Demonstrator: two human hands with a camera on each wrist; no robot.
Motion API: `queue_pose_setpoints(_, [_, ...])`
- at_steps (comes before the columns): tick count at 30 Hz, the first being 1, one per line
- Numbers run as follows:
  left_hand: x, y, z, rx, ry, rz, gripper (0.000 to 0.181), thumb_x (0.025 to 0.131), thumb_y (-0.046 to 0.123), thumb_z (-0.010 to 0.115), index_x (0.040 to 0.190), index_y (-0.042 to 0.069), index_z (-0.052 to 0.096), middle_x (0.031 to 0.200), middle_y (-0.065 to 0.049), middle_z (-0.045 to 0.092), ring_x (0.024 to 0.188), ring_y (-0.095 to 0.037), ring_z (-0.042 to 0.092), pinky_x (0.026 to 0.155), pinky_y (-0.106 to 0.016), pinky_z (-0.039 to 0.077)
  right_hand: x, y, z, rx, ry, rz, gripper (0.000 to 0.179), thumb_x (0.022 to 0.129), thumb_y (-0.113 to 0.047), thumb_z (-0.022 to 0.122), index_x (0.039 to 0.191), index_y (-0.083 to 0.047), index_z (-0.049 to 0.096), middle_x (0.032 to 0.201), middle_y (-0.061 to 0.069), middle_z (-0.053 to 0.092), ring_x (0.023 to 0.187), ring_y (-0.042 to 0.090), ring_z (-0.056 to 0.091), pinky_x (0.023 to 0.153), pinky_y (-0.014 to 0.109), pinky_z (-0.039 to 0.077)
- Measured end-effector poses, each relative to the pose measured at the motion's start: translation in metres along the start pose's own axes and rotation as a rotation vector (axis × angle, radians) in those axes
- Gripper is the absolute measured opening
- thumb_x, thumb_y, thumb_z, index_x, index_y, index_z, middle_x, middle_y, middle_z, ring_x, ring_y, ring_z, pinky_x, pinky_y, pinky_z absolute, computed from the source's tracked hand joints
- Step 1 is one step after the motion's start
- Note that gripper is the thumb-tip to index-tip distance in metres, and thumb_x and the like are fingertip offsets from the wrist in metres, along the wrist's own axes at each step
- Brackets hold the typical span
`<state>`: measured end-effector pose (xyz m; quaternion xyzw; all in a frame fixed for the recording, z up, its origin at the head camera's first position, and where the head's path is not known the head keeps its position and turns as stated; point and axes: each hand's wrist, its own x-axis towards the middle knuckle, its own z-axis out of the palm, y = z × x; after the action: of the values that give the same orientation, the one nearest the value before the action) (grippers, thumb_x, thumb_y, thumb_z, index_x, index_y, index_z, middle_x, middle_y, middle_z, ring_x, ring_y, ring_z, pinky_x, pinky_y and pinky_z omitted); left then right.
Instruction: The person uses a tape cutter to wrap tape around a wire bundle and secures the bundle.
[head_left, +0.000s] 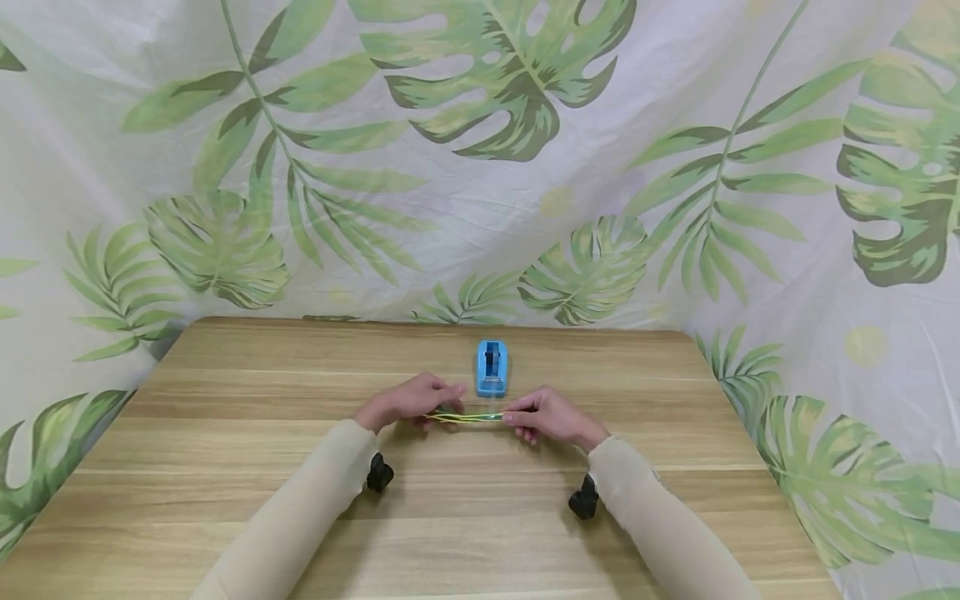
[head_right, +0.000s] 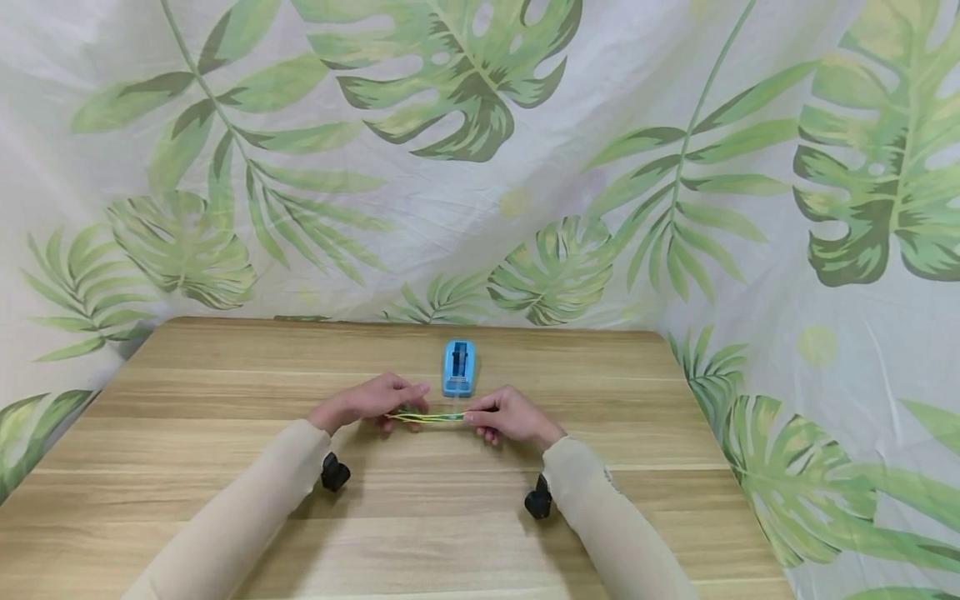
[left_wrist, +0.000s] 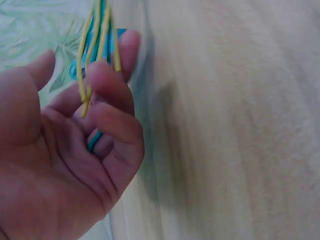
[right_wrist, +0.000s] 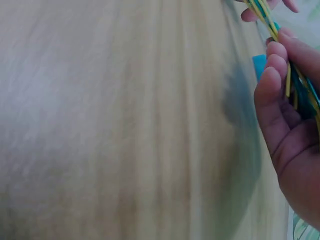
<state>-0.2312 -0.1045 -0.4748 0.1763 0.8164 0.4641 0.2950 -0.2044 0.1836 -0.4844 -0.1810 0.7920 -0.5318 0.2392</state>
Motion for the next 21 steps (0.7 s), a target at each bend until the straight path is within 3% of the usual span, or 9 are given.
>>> queue_pose_setpoints(4, [-0.002,0.001,-0.002,-0.001,-0.054,-0.033,0.038,0.105,0.038,0.053,0.103,0.008,0.076,0.083,-0.009,0.074,0.047,-0.011,0.037,0.046,-0.024,0.034,0.000,0.002,0.004,-0.033,0.036,-0.036,0.019,0.097,-0.014,0.070,0.105,0.002,0.077,0.073,0.011,0.067,0.060,0.014,0.057,0.054,0.024,0.049])
queue_pose_setpoints(12, [-0.004,0.003,0.000,0.045,-0.021,-0.010,0.032,0.099,0.031,0.067,0.086,0.003,0.076,0.069,-0.004,0.065,0.044,-0.009,0.030,0.041,-0.024,0.028,-0.003,0.001,0.007,-0.233,0.138,-0.131,0.017,0.094,-0.017,0.073,0.108,-0.011,0.079,0.088,0.003,0.075,0.067,0.010,0.058,0.057,0.021,0.048])
queue_pose_setpoints(17, [-0.005,-0.002,0.008,0.032,0.087,0.066,0.028,0.095,0.024,0.072,0.082,0.000,0.076,0.067,-0.005,0.061,0.051,-0.009,0.033,0.047,-0.023,0.027,-0.004,0.000,0.009,-0.351,0.199,-0.193,0.014,0.092,-0.018,0.075,0.104,-0.013,0.081,0.093,-0.005,0.075,0.069,0.004,0.056,0.061,0.023,0.049])
queue_pose_setpoints(21, [-0.005,-0.004,0.016,0.049,0.194,0.110,0.023,0.093,0.020,0.074,0.080,0.002,0.078,0.075,-0.008,0.069,0.062,-0.012,0.039,0.054,-0.025,0.030,-0.003,0.001,0.009,-0.366,0.220,-0.166,0.011,0.091,-0.023,0.077,0.097,-0.014,0.080,0.086,-0.007,0.073,0.071,0.007,0.057,0.064,0.025,0.050])
